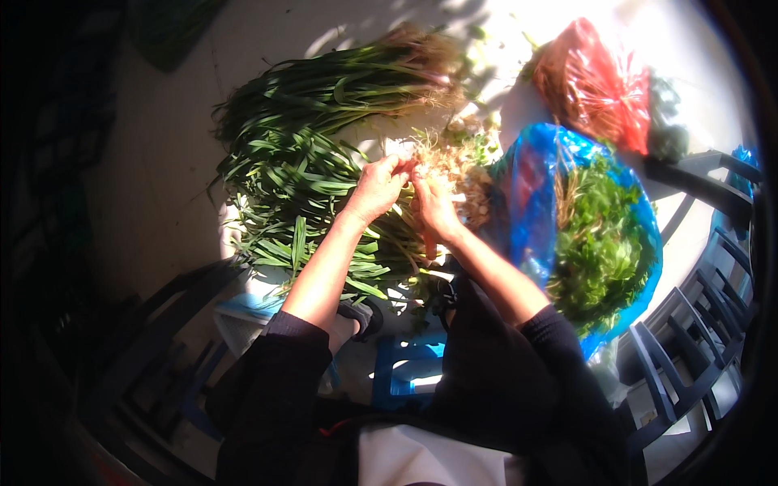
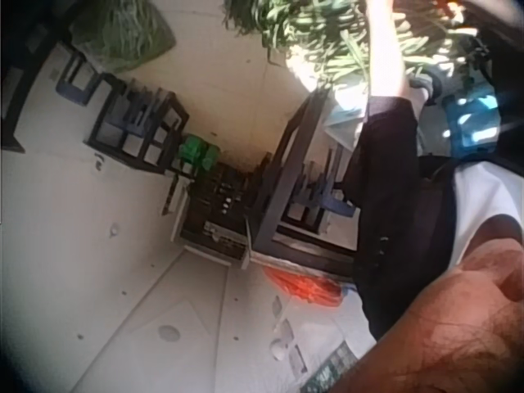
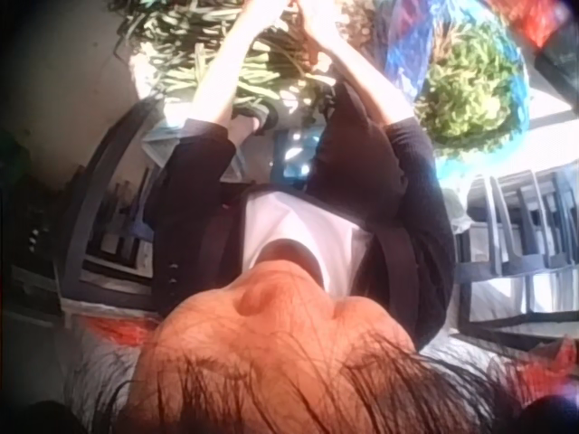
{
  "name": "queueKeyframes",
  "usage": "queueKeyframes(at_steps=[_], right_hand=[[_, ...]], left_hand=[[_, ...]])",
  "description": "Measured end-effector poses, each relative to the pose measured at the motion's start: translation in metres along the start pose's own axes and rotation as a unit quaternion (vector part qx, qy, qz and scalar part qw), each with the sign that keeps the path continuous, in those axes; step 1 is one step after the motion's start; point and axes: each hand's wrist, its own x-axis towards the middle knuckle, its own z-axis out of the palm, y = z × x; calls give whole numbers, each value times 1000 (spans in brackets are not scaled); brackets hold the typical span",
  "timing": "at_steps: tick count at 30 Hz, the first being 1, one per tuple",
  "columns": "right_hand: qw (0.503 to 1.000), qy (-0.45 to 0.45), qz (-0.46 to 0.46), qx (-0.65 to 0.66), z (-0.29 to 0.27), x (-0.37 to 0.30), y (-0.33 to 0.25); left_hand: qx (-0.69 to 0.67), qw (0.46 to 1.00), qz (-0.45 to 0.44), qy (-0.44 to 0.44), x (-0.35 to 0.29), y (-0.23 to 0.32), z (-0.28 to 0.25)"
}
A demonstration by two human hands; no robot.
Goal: The person trims the root ends of green onions by hand, placing the trimmed pieces into a blue basket. The person handles the green onions one at a time, snapping off the roots and discarding them.
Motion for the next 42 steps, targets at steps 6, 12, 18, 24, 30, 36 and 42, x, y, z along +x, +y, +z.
queueKeyframes(at_steps=[6, 12, 18, 24, 30, 36, 42], right_hand=[[935, -66, 229, 261, 6, -20, -32], [929, -84, 267, 244, -5, -22, -37], [992, -24, 110, 48, -6, -22, -28], [895, -131, 301, 301, -13, -41, -65], [996, -16, 63, 55, -26, -32, -44], [992, -76, 17, -99, -26, -24, -58], [981, -88, -110, -136, -21, -21, -62]], left_hand=[[-116, 992, 12, 46, 6, -31, 12], [-43, 996, 52, 59, 0, -26, 18], [-23, 998, 43, 43, -3, -25, 16], [-247, 965, -20, 81, 11, -57, 14], [-213, 977, -31, -5, 7, -33, 15], [-27, 996, 79, -25, -4, -16, 2], [-129, 988, 29, -80, -8, -17, 3]])
